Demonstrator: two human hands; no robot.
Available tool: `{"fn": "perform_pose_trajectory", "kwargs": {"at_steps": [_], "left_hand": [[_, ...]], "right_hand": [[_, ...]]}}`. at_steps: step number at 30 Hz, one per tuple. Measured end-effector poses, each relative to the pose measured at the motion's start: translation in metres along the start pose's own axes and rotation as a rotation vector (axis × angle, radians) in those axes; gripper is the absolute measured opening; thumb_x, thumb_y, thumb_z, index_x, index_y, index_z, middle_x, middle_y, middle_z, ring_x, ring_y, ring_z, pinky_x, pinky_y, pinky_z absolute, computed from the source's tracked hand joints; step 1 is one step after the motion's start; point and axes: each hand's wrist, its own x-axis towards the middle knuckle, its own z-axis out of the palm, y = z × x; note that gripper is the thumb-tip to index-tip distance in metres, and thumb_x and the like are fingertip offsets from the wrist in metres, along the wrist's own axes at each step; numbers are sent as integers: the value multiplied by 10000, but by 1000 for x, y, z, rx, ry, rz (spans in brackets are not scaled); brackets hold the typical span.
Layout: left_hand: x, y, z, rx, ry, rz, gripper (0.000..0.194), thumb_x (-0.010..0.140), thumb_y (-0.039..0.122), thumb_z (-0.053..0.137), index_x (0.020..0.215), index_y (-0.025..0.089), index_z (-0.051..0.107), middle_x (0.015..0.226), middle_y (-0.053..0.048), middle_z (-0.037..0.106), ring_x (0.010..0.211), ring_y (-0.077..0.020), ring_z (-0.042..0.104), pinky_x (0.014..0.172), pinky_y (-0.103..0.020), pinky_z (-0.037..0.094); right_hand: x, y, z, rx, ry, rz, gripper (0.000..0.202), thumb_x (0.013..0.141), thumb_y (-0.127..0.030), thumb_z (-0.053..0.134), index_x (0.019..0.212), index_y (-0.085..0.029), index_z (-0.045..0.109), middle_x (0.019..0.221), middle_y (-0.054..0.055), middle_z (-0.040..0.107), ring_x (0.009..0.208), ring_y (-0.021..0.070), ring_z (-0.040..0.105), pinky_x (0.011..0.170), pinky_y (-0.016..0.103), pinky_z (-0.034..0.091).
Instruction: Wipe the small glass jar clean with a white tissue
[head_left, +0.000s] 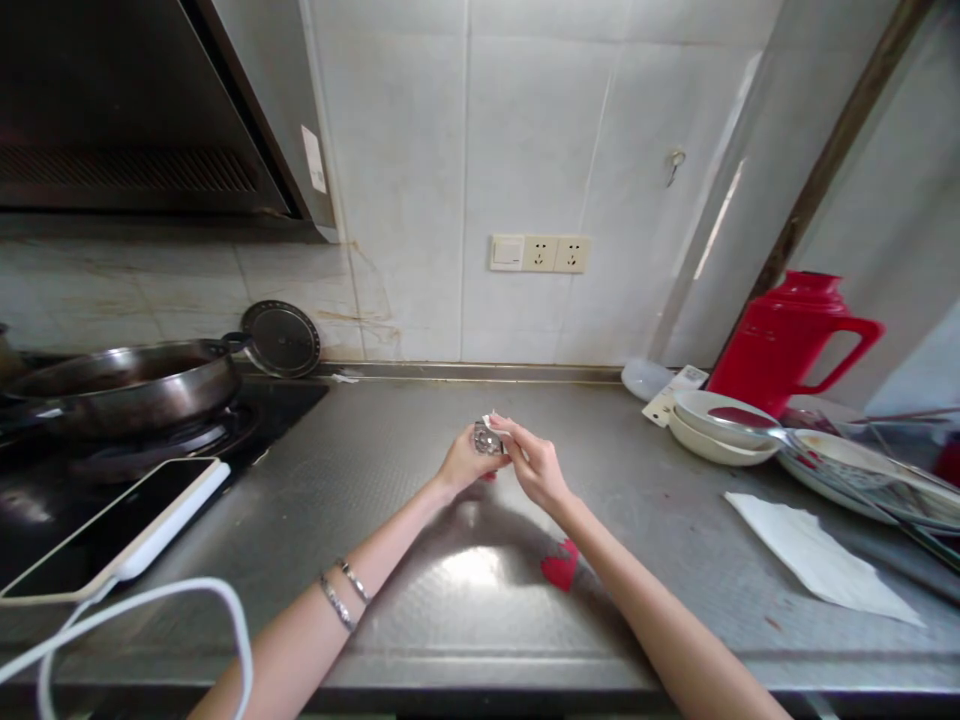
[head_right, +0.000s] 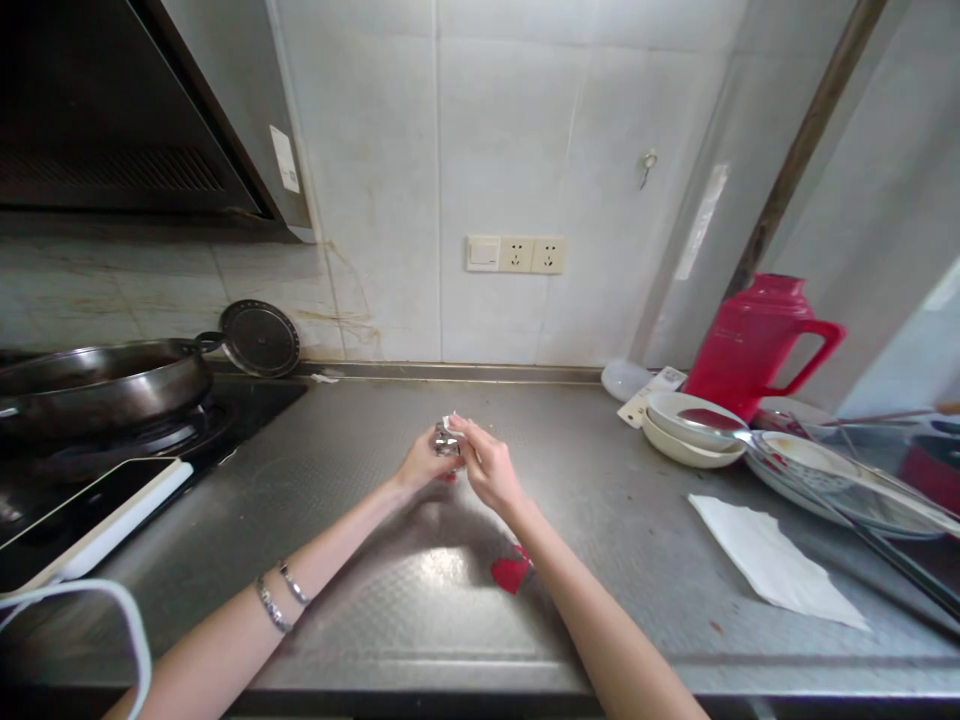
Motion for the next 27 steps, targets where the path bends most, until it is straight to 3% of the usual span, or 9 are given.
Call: {"fn": "perform_pose_trajectory", "kwargs": {"at_steps": [4, 7, 11, 14, 19, 27], "left_hand": [[3, -4, -5, -34, 46, 7, 554, 581, 399, 813, 1022, 142, 595, 780, -8, 628, 588, -99, 562, 465, -200, 487], [6, -7, -8, -34, 113, -7, 544, 552, 393, 832, 960, 129, 587, 776, -14, 627, 580, -93, 561, 460, -193, 485], [7, -7, -8, -12, 118, 8, 600, 535, 358, 852, 1011, 134, 564, 811, -26, 635, 602, -104, 575, 463, -203, 496], [6, -7, -5, 19, 110, 38, 627, 512, 305, 861, 1015, 129, 532, 806, -22, 627, 577, -100, 562, 445, -208, 486], [6, -10, -1, 20, 35, 95, 654, 521, 285, 847, 1069, 140, 521, 810, -17, 625, 593, -102, 567, 458, -195, 461], [8, -10, -5, 19, 87, 133, 617, 541, 354, 832, 1027, 140, 517, 805, -24, 653, 605, -109, 587, 499, -202, 455]], "right_hand": [[-1, -7, 2, -21, -42, -91, 330, 946, -246, 414, 1188, -272, 637, 1219, 33, 656, 1170, 210, 591, 1083, 422, 403], [-1, -14, 3, 6, -51, -51, 308, 951, -275, 422, 1131, -273, 672, 1117, 26, 707, 1093, 221, 641, 1033, 407, 447], [2, -19, 3, 50, 138, 148, 307, 957, -343, 423, 1081, -254, 690, 1071, 41, 724, 991, 225, 683, 862, 347, 539], [4, -13, 0, 19, 244, 190, 313, 957, -355, 417, 1112, -247, 667, 1148, 55, 694, 1045, 217, 661, 897, 349, 523], [3, -3, -4, -69, 98, 63, 309, 945, -323, 423, 1139, -251, 653, 1188, 46, 675, 1150, 215, 606, 1008, 385, 472], [1, -7, -4, -94, -41, -88, 358, 935, -217, 400, 1230, -275, 596, 1235, 30, 645, 1183, 213, 581, 1089, 467, 404]]}}
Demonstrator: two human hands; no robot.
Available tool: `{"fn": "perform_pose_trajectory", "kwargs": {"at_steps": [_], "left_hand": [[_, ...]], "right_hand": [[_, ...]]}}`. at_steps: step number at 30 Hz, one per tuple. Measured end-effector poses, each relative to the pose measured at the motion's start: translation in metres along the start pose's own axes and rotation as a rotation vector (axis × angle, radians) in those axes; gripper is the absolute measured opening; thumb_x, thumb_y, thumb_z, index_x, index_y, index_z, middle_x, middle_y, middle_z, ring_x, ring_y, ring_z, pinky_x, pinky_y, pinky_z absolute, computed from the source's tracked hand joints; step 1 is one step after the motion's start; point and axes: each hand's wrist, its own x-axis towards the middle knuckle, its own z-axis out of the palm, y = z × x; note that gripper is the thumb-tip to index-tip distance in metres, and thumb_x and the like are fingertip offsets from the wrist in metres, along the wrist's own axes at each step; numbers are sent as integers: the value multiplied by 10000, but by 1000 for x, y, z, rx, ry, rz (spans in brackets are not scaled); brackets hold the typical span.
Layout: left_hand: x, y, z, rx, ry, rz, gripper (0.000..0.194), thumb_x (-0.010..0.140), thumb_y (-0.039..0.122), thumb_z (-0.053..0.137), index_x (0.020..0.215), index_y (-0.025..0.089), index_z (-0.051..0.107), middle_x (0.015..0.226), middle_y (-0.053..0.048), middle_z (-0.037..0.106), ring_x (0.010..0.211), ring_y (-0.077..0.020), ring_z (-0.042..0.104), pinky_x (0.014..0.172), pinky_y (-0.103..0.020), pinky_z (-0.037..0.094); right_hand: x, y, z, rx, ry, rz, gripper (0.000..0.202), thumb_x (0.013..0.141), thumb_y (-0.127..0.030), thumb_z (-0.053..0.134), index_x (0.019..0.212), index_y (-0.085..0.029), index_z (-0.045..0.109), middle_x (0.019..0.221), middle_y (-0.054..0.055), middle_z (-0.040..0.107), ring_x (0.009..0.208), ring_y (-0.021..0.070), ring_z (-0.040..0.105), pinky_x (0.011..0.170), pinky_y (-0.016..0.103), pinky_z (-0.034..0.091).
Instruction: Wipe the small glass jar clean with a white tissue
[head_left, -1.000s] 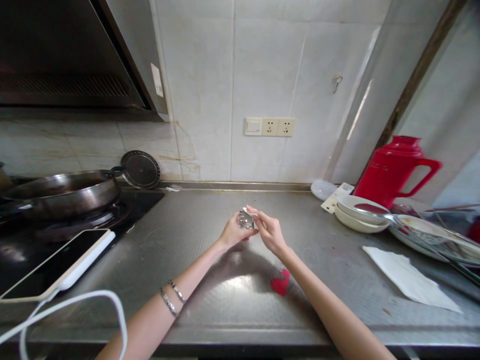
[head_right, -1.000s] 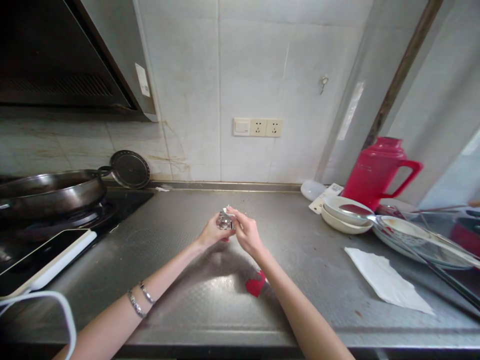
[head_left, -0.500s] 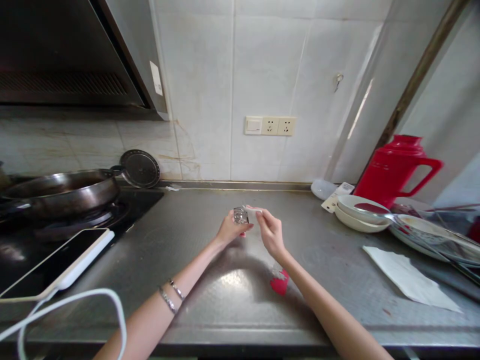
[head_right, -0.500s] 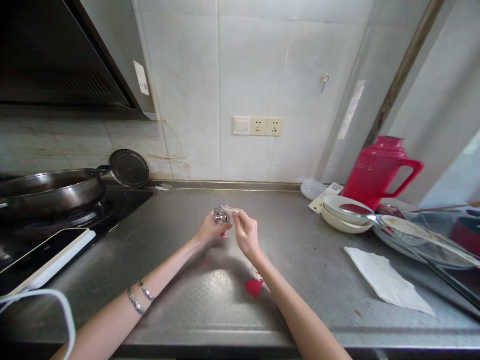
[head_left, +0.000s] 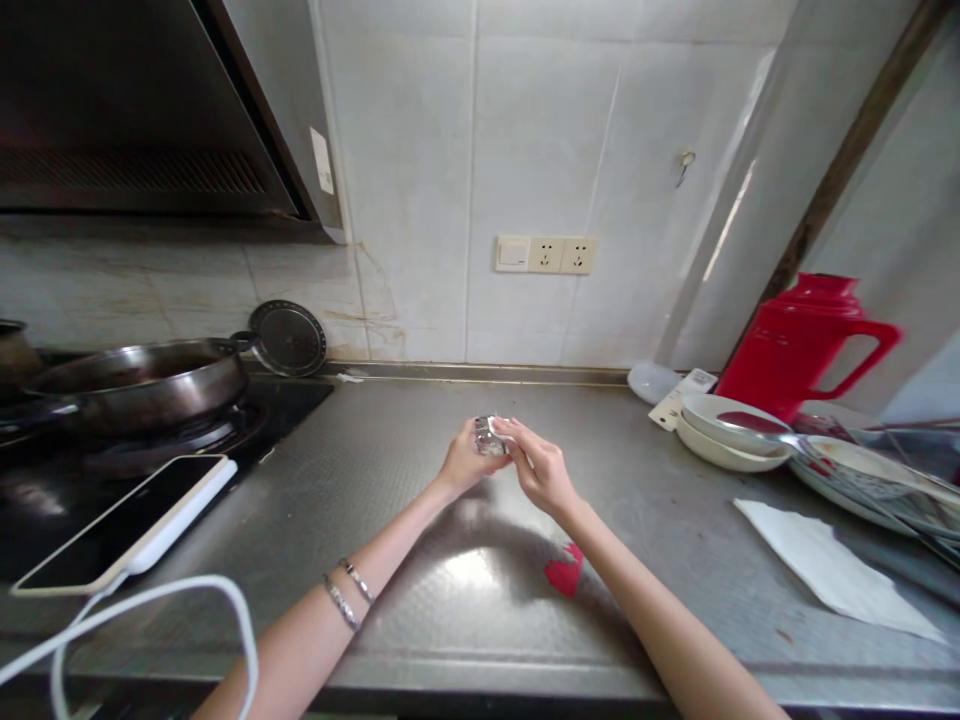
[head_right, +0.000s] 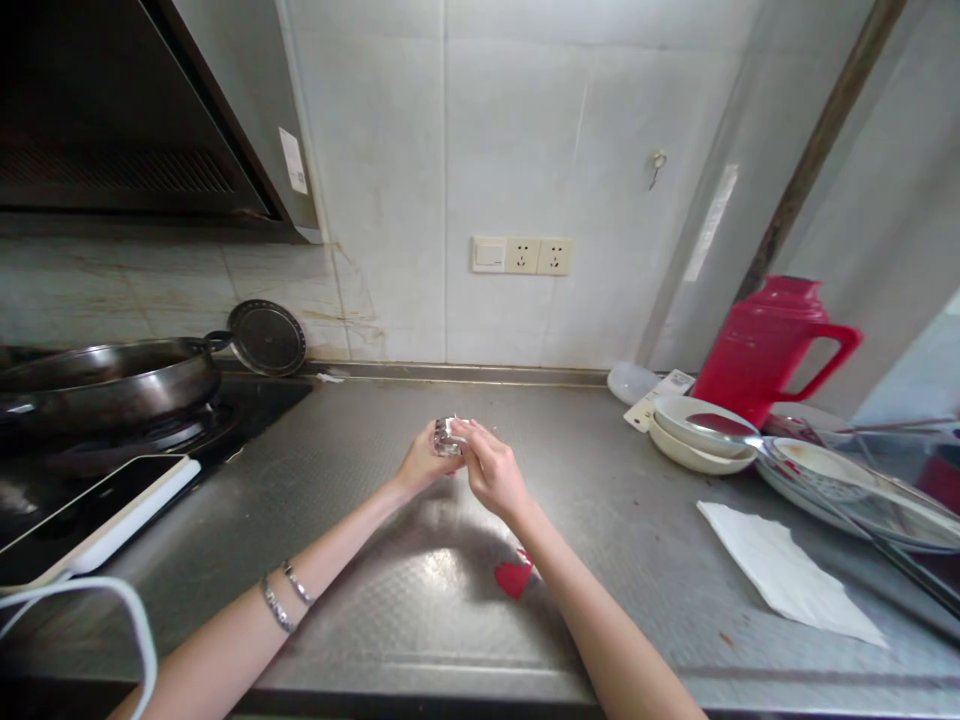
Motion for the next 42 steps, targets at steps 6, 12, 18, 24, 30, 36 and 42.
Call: {"fn": "perform_pose_trajectory", "kwargs": {"at_steps": [6, 12, 18, 24, 30, 36, 42], "left_hand": [[2, 3, -7, 8, 46, -41, 610, 509, 379, 838, 952, 157, 482, 757, 13, 621, 572, -102, 563, 461, -208, 465], [1, 9, -9, 91, 51, 69, 674, 532, 337, 849, 1069, 143, 492, 929, -64, 663, 792, -163, 644, 690, -267, 527], [-6, 10, -3, 203, -80, 120, 833, 525, 311, 859, 1231, 156, 446, 1064, -99, 674, 915, -205, 659, 835, -319, 520], [-6, 11, -4, 256, -42, 172, 821, 564, 313, 843, 1274, 176, 453, 1141, -107, 668, 989, -229, 652, 881, -339, 509], [-4, 10, -8, 329, -23, 158, 880, 586, 348, 831, 1341, 172, 416, 1119, -107, 677, 990, -242, 653, 875, -346, 507], [-3, 15, -18, 361, -214, 188, 1338, 467, 325, 884, 1505, 205, 49, 1367, -185, 506, 1241, -313, 512, 1044, -456, 388], [-4, 12, -24, 556, -148, 318, 1363, 409, 342, 895, 1502, 252, 86, 1530, -177, 256, 1303, -349, 436, 1043, -475, 394]], "right_hand": [[-3, -10, 1, 40, -32, -90, 353, 935, -182, 412, 1220, -267, 602, 1202, 43, 664, 1153, 203, 602, 1061, 425, 436], [2, -11, -1, 90, 244, 204, 307, 960, -338, 410, 1119, -249, 657, 1144, 60, 693, 1078, 217, 640, 948, 374, 497], [10, 8, 0, 326, 230, 523, 437, 884, -535, 478, 1064, -196, 686, 1146, 92, 684, 1040, 247, 636, 871, 395, 532], [13, -3, -1, 664, 77, 654, 406, 783, -453, 633, 1124, -232, 650, 1196, 60, 656, 1055, 250, 628, 825, 369, 560], [12, -7, 0, 686, 47, 622, 486, 735, -369, 692, 1191, -228, 599, 1151, 64, 676, 1009, 246, 651, 841, 368, 554], [13, -6, -1, 708, 115, 746, 483, 719, -432, 710, 1141, -218, 615, 1094, 63, 687, 946, 237, 666, 685, 329, 587], [14, -7, -4, 777, 116, 852, 420, 726, -503, 693, 998, -187, 649, 1011, 76, 699, 789, 218, 690, 599, 355, 605]]}}
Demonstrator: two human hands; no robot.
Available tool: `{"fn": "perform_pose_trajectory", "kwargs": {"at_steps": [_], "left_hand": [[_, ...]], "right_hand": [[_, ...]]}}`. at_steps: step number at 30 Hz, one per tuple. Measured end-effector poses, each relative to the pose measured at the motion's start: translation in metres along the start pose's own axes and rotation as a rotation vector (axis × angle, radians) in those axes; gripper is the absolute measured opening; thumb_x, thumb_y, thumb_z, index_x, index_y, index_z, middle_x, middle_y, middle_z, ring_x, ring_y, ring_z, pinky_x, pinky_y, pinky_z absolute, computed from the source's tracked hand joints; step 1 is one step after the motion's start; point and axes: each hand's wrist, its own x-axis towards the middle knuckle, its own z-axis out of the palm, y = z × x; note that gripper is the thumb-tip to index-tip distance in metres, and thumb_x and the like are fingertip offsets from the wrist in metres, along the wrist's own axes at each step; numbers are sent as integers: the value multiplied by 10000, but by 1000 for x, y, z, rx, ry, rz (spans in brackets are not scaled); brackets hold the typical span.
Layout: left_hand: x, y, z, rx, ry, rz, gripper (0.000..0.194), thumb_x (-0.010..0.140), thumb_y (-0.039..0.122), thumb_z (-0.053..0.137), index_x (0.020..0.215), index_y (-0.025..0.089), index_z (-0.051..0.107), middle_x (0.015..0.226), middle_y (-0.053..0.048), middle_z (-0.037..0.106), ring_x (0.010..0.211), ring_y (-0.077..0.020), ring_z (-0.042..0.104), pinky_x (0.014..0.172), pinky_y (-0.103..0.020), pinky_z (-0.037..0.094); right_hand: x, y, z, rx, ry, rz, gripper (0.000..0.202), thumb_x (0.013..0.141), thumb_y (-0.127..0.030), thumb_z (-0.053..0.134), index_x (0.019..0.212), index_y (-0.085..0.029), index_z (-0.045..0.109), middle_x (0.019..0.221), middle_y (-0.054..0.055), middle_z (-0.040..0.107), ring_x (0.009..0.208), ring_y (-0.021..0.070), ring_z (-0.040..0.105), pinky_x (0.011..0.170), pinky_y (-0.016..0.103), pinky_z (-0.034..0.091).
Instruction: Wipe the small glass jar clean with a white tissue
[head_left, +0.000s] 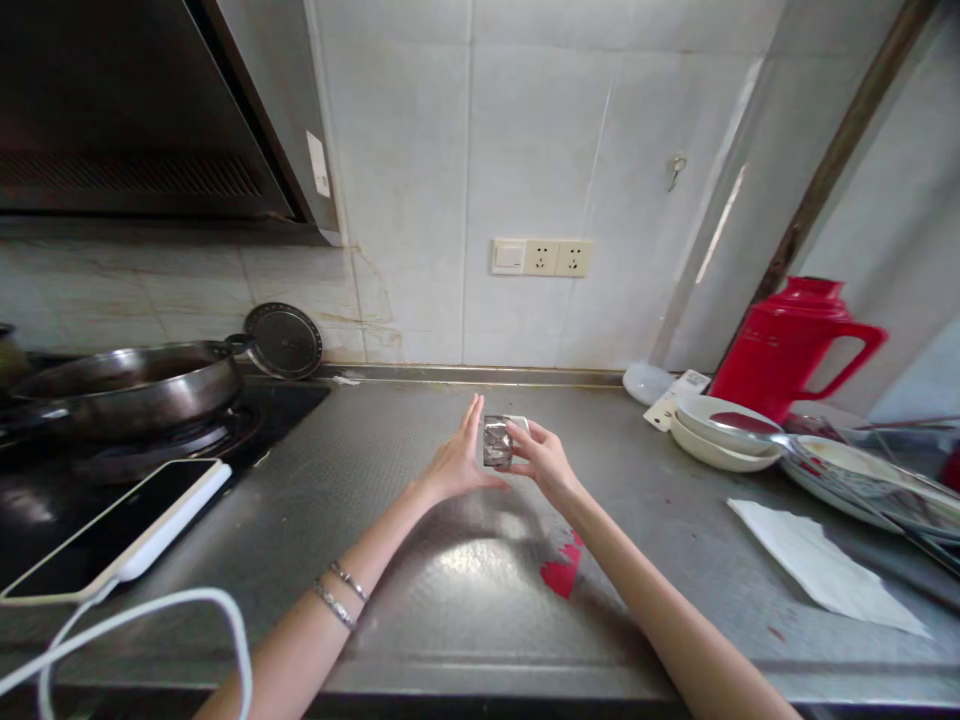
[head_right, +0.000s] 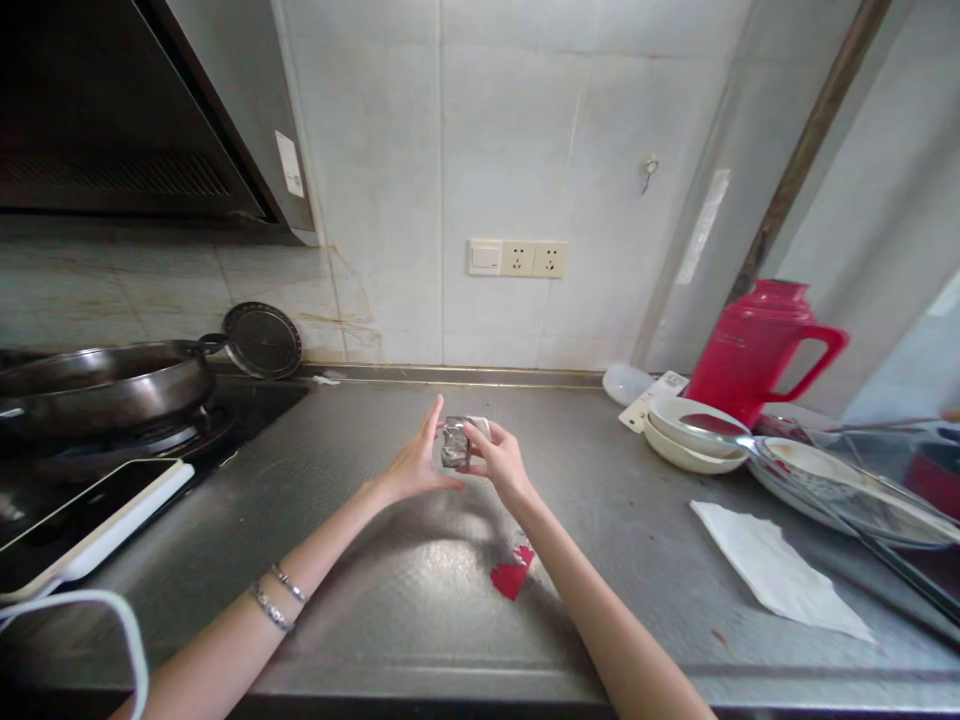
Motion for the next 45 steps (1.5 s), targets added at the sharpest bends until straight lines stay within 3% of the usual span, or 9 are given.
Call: {"fn": "perform_pose_trajectory", "kwargs": {"at_steps": [5, 11, 15, 20, 22, 26, 33, 39, 45], "left_hand": [[-2, -8, 4, 1, -49, -14, 1303, 472, 383, 876, 1501, 250, 86, 1469, -182, 377, 1271, -338, 478, 1014, -468, 419], [-2, -20, 13, -105, 13, -11, 1121, 476, 326, 883, 1430, 237, 301, 1392, -165, 477, 1245, -310, 504, 1053, -459, 379], [-2, -16, 16, -128, 36, -34, 1057, 499, 311, 879, 1399, 217, 332, 1336, -172, 518, 1188, -305, 543, 1022, -473, 400], [-3, -9, 15, -118, 30, -33, 1007, 511, 335, 877, 1364, 212, 356, 1298, -153, 548, 1179, -296, 540, 1014, -447, 408], [-3, -10, 16, -101, 17, -26, 984, 515, 317, 874, 1351, 212, 366, 1292, -145, 549, 1169, -294, 544, 998, -434, 424], [-3, -14, 19, -34, 15, 2, 906, 527, 253, 851, 1309, 213, 396, 1283, -121, 542, 1135, -275, 559, 966, -408, 454], [-3, -13, 19, -15, 23, 32, 831, 579, 232, 793, 1299, 199, 380, 1258, -115, 559, 1066, -242, 596, 911, -364, 485], [-2, -12, 24, -11, 57, 37, 762, 592, 227, 771, 1260, 186, 407, 1161, -99, 599, 915, -206, 622, 822, -348, 514], [2, -10, 24, 8, 125, 79, 580, 651, 217, 732, 1171, 176, 479, 1120, -103, 614, 1083, -261, 577, 999, -422, 425]], "right_hand": [[0, 3, 3, 59, -21, 68, 364, 761, -497, 669, 950, -186, 652, 993, 80, 696, 697, 208, 691, 544, 354, 609], [-2, 4, 6, -12, -18, 77, 386, 773, -500, 655, 1026, -209, 649, 1025, 69, 696, 728, 200, 695, 496, 282, 581], [1, 5, -1, -43, -52, 81, 427, 774, -541, 641, 1072, -234, 648, 1091, 68, 675, 723, 200, 687, 430, 265, 554], [11, 13, -12, -96, 1, 92, 464, 754, -600, 626, 1006, -216, 689, 1080, 88, 684, 825, 239, 684, 497, 319, 579], [16, 16, -16, -195, 67, -3, 486, 745, -626, 612, 940, -192, 711, 995, 82, 711, 861, 250, 677, 554, 325, 580], [19, 16, -19, -413, 157, -341, 468, 797, -594, 562, 838, -160, 734, 909, 74, 742, 913, 267, 674, 774, 365, 552], [3, 12, -9, -690, 57, -599, 273, 895, -364, 518, 999, -226, 729, 1070, 66, 721, 987, 275, 685, 838, 383, 550], [0, 14, -6, -877, -6, -957, 288, 924, -200, 450, 1115, -229, 664, 1127, 74, 700, 1081, 215, 649, 942, 366, 535], [-7, 12, 6, -1005, -144, -1183, 343, 898, -93, 434, 1162, -211, 619, 1142, 86, 691, 1164, 197, 595, 1034, 421, 478]]}}
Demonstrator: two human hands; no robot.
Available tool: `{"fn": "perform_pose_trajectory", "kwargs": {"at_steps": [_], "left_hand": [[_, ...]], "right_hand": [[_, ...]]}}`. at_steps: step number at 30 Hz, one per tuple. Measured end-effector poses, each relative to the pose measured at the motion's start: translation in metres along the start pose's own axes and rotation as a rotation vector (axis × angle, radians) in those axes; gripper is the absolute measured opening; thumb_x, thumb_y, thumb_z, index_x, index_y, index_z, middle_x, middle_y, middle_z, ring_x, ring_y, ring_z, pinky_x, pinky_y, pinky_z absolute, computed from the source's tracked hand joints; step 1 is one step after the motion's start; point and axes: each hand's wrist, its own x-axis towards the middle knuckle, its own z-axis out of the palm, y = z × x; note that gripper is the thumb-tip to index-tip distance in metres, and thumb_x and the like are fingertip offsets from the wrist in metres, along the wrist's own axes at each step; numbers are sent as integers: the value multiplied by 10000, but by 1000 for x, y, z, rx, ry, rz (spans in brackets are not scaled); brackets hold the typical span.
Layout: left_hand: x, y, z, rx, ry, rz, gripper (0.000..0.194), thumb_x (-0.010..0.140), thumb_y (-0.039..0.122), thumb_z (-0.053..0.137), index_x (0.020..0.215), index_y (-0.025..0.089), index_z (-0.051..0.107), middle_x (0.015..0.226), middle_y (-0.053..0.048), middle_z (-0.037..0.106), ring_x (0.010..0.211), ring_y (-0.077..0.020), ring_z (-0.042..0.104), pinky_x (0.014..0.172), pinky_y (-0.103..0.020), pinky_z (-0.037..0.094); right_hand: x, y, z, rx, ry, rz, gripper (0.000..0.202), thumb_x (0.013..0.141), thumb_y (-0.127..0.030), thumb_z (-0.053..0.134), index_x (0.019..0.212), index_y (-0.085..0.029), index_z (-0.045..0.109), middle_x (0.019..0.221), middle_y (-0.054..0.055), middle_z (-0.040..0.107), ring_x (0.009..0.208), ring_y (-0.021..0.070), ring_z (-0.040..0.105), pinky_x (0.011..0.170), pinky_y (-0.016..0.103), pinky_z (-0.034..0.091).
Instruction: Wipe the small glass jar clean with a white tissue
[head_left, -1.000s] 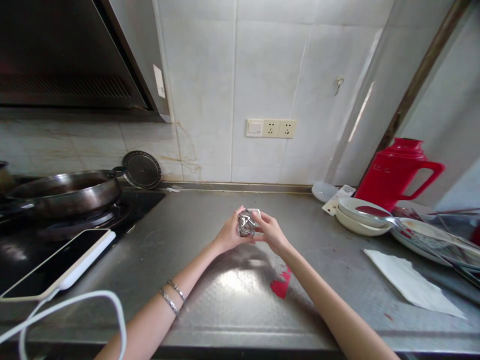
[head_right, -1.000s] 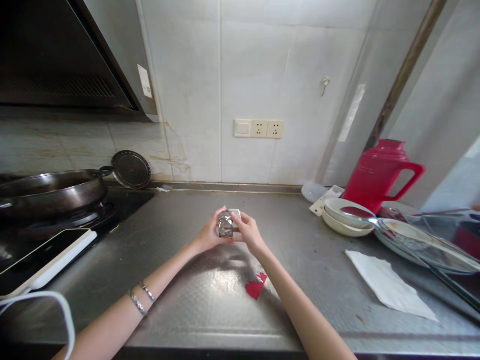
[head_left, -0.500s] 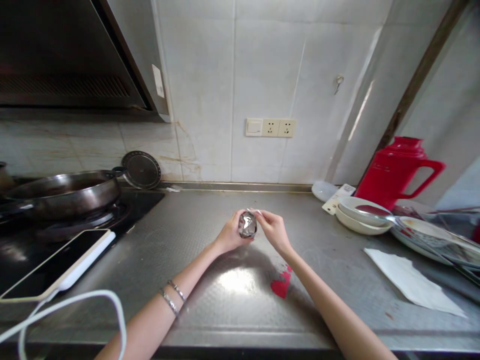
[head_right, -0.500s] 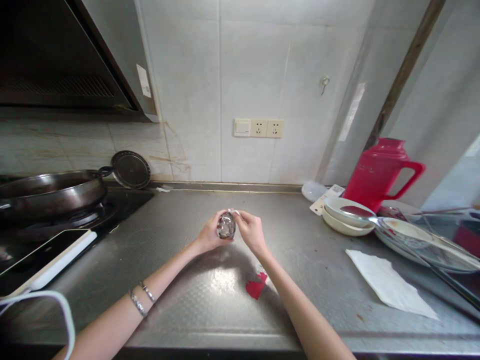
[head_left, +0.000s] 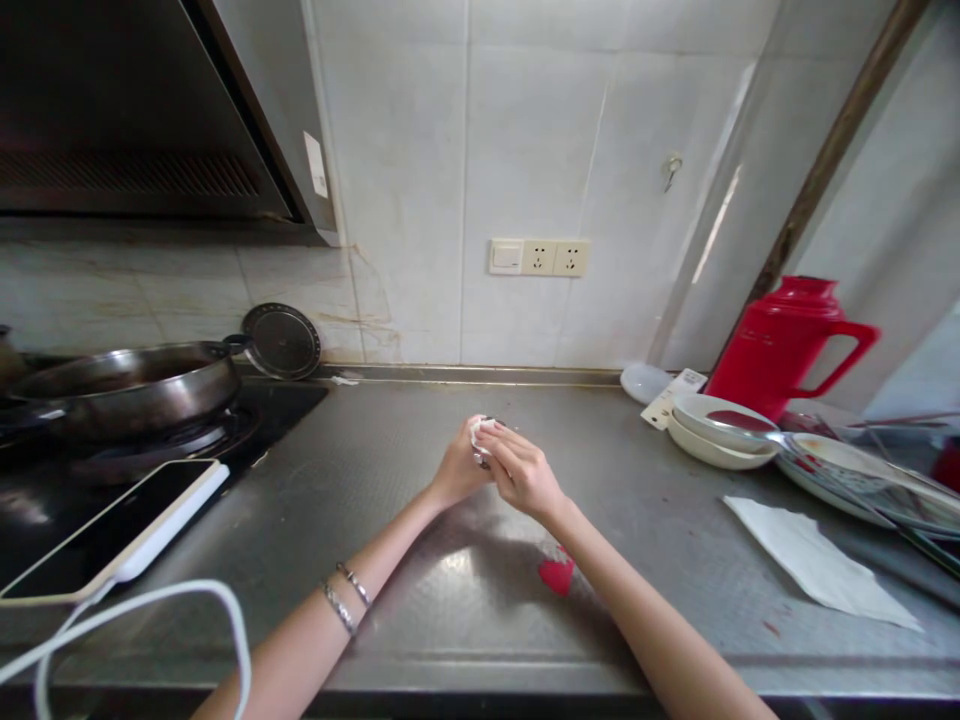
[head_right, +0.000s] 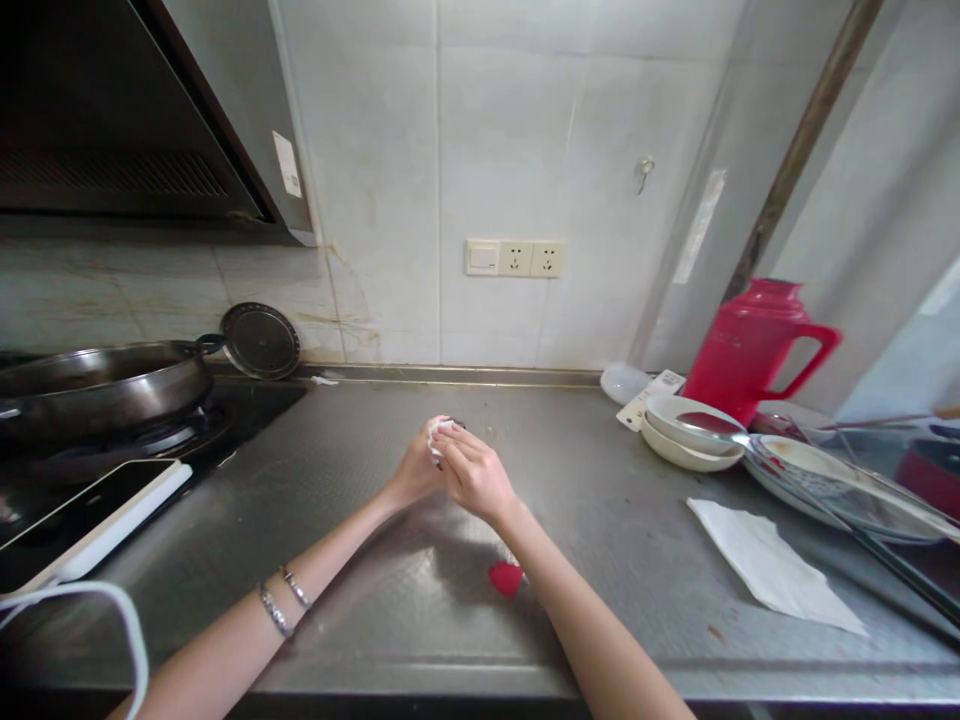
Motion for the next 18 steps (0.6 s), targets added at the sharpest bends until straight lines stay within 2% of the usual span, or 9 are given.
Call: {"fn": "perform_pose_trajectory", "kwargs": {"at_steps": [3, 5, 8, 10, 13, 18], "left_hand": [[1, -2, -3, -29, 11, -24, 681, 619, 211, 755, 1218, 180, 433, 1098, -96, 623, 1042, -250, 596, 971, -417, 446], [0, -2, -4, -61, 34, -42, 774, 583, 218, 785, 1252, 192, 396, 1173, -108, 586, 1024, -238, 599, 913, -389, 481], [-2, -1, -3, -47, 8, -20, 782, 571, 214, 798, 1250, 202, 410, 1231, -113, 539, 1065, -243, 574, 890, -371, 491], [-4, 0, -1, -28, -42, 17, 793, 569, 201, 800, 1262, 210, 414, 1231, -104, 533, 1093, -248, 557, 895, -369, 489], [-5, 1, 2, -17, -81, 72, 833, 574, 193, 798, 1302, 225, 394, 1242, -97, 535, 1119, -252, 546, 935, -389, 469], [-5, 0, 3, -12, -33, 55, 807, 584, 204, 790, 1297, 207, 411, 1250, -111, 549, 1091, -251, 570, 932, -399, 475]], "right_hand": [[0, 0, 0, 25, 57, 27, 352, 904, -100, 429, 1172, -232, 615, 1114, 65, 704, 1094, 192, 640, 1078, 482, 419], [-1, 6, -3, 23, 189, 162, 321, 920, -134, 433, 1142, -245, 636, 1081, 45, 718, 1030, 195, 672, 1097, 511, 384], [-3, 17, -8, 12, 337, 381, 263, 932, -208, 459, 1074, -249, 677, 1042, 18, 732, 927, 201, 708, 1103, 513, 379], [-4, 23, -8, 33, 316, 434, 250, 929, -234, 472, 1045, -252, 692, 1024, 2, 736, 885, 204, 719, 1088, 512, 402], [-8, 25, -5, 96, 206, 399, 258, 924, -225, 473, 1043, -263, 699, 1030, -4, 735, 908, 208, 715, 1067, 508, 428], [-13, 19, 0, 112, 132, 298, 318, 918, -174, 460, 1142, -282, 659, 1091, 15, 716, 1008, 201, 682, 1116, 527, 344]]}}
